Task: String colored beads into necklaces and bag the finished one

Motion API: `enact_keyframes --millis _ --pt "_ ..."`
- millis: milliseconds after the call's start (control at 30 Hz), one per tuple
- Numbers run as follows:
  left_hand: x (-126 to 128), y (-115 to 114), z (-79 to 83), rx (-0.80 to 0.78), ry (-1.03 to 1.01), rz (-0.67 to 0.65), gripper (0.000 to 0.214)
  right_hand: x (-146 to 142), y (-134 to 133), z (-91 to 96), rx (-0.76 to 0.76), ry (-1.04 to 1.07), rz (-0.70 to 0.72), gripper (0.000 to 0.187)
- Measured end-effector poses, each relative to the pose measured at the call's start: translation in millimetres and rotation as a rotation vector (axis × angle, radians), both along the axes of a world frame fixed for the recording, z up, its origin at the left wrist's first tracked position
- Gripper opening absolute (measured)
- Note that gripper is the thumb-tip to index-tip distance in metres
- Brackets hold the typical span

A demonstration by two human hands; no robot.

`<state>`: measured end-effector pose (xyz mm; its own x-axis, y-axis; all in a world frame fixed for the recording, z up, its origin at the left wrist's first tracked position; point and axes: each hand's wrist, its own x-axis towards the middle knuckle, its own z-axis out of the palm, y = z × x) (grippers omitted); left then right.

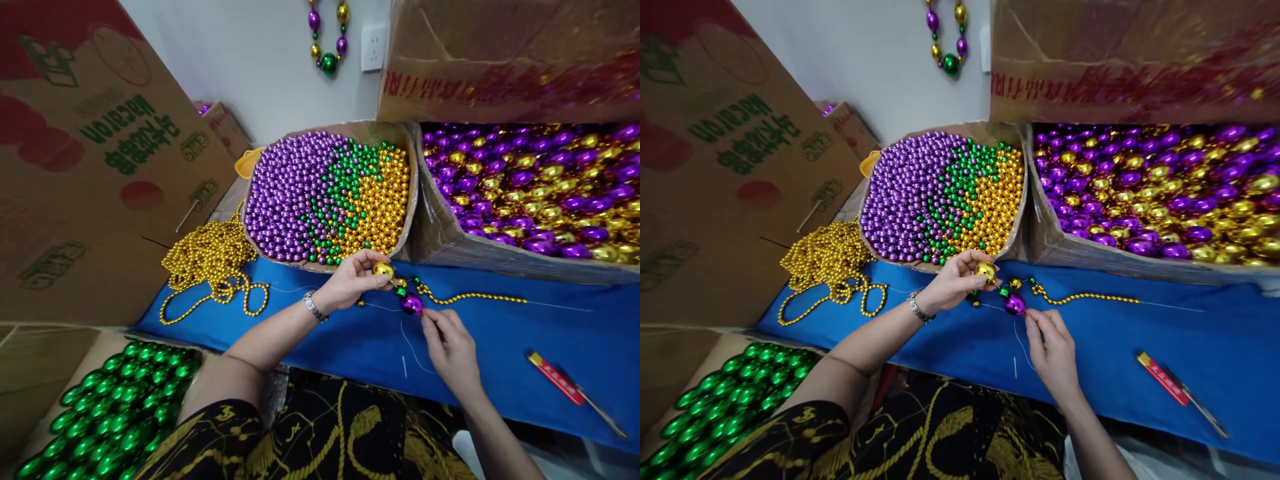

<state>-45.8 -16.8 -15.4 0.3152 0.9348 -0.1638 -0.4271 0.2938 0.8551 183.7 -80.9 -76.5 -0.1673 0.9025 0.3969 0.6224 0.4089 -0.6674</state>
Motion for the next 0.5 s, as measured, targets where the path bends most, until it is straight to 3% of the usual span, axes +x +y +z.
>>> enact_keyframes --millis 233,367,500 --pt "-8.3 -4.6 -6.0 0.015 0.036 -0.006 0.048 -7.0 -3.4 -3.3 0.120 -0.005 -0.045 0.013" --pt "-10.5 -6.8 -2.6 -0.020 0.032 0.002 0.046 -9.0 -3.7 -6.2 0.058 0.004 0.035 0.013" --pt "-12.3 -7.6 -1.3 0.027 0.070 0.000 0.047 -11.5 -5.2 -8.0 0.205 -0.010 -0.057 0.013"
